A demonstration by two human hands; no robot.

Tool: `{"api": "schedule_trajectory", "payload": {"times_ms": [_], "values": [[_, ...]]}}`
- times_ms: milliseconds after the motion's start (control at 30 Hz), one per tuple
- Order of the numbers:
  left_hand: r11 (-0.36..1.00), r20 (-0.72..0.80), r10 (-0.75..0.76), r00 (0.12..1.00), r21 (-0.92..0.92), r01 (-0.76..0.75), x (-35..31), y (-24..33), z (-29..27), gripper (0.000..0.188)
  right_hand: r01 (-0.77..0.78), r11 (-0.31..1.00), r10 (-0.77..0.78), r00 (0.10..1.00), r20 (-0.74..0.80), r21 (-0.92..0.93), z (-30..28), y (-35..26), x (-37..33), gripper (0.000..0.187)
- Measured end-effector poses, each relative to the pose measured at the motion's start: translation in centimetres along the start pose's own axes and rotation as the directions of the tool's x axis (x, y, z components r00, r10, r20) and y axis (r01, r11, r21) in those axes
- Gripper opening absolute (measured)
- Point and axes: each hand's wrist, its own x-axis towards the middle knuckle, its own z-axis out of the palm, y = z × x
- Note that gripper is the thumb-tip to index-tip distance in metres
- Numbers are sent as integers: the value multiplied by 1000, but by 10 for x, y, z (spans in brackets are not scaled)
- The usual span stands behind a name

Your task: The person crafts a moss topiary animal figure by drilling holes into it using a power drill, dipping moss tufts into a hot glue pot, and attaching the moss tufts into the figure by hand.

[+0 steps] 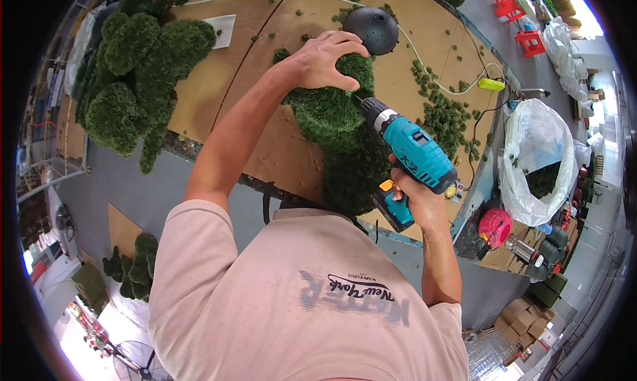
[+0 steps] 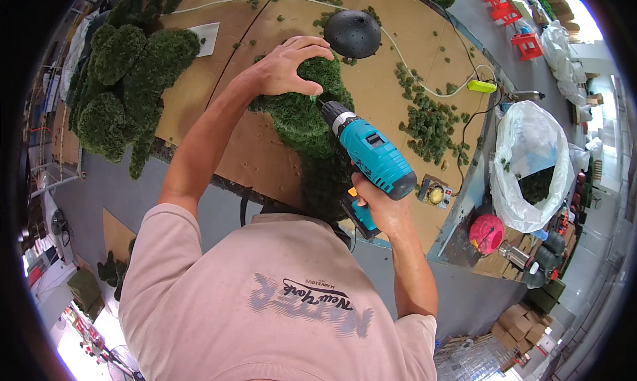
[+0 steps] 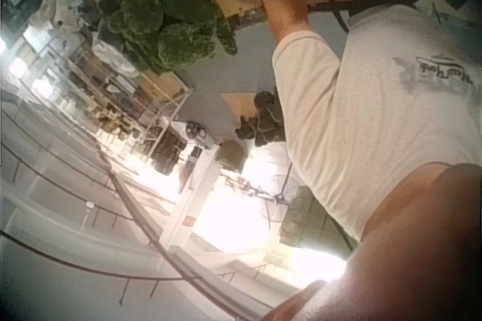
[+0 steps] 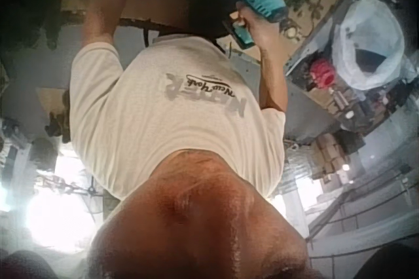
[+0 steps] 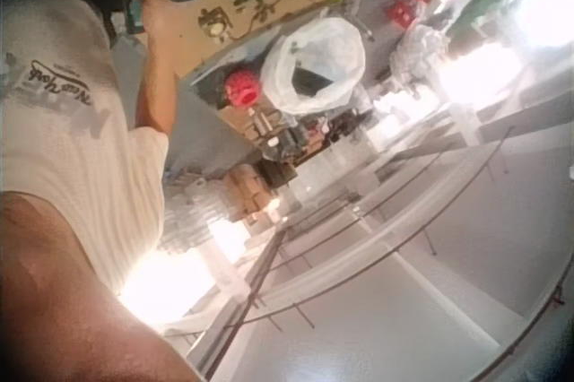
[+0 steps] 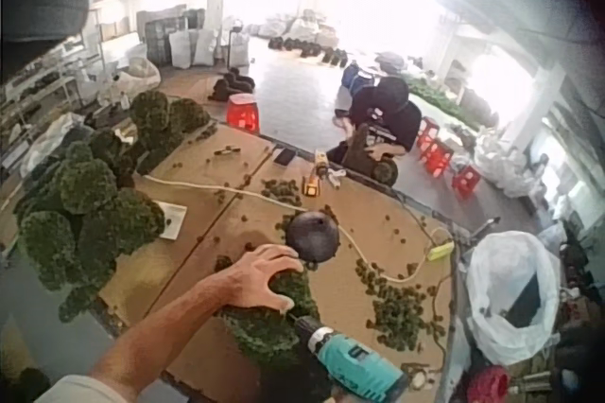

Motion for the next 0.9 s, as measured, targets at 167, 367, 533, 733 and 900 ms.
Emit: {"api": "schedule_trajectory", "payload": {"times_ms": [167, 367, 533, 733, 900], "values": [[1000, -9, -15, 1000, 10, 15, -1, 0, 1, 71, -23, 998, 24, 1000, 10, -61, 2, -5, 3, 26], [1000, -25, -16, 1000, 12, 16, -4, -2, 3, 70, -55, 974, 65, 997, 37, -219, -4, -21, 7, 23], [1000, -43, -13, 999, -4, 13, -7, -6, 5, 68, 46, 896, 18, 990, 139, -442, -18, -36, 20, 23], [1000, -35, -1, 999, 16, 1, -6, -5, 6, 67, 125, 739, -3, 983, 182, -662, -22, -47, 25, 32], [1000, -18, 7, 1000, 10, -7, -5, -6, 2, 66, 176, 707, -41, 977, 210, -684, -13, -62, 22, 36]]}}
